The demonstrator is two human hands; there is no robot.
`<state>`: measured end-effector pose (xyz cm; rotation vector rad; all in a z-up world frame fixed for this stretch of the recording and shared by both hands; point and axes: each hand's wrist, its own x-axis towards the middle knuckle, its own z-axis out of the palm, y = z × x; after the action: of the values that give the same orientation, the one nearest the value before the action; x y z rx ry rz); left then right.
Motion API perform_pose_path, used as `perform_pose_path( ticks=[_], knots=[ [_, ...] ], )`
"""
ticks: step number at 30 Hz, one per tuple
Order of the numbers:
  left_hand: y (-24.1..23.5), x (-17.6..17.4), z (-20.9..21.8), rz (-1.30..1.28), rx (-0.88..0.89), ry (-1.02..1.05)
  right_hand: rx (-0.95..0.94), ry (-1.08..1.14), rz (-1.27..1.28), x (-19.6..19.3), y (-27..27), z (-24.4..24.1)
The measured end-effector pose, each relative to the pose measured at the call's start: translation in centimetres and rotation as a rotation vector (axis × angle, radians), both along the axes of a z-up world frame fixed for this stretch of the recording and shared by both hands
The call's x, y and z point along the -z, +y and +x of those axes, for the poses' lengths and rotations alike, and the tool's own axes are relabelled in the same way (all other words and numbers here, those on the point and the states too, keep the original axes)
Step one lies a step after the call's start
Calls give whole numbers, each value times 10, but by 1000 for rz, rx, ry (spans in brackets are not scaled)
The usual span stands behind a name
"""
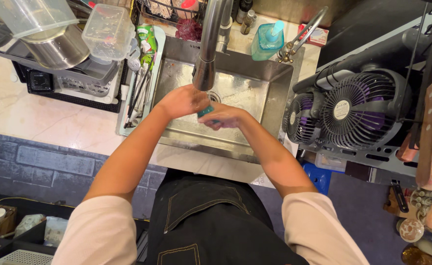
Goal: The person rinses a colander under a faucet, then uses a green cloth to wipe a stainless steel counter and a white countertop. The cloth is repeatedly rinsed and wrung out during the process.
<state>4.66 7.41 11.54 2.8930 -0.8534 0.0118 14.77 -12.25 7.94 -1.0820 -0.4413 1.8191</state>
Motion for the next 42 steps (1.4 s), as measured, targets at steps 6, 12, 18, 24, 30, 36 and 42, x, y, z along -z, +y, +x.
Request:
perform_pose_path(
  ticks=[6, 12, 18, 24, 30, 36, 42],
  knots=[
    [-9, 51, 14, -52, -517, 362, 25, -1544, 168, 1, 25, 2],
    [-12, 56, 22, -457, -676, 562, -44, -1833, 295, -1, 23, 19],
    [-16, 46, -12, -382, -959, 329, 588, -302, 16, 38, 14, 77],
    [-10, 29, -23, -273, -864, 254, 1003, 301, 136, 73, 33, 140],
    [-13, 13, -17, -272, -625, 0, 788, 172, 88, 59, 6, 46],
    [-15, -12, -4, -97, 14, -361, 122, 583, 87, 39, -21, -7],
    [-12, -15, 8, 2, 231, -291, 21, 236, 188, 36, -39, 2]
  ],
)
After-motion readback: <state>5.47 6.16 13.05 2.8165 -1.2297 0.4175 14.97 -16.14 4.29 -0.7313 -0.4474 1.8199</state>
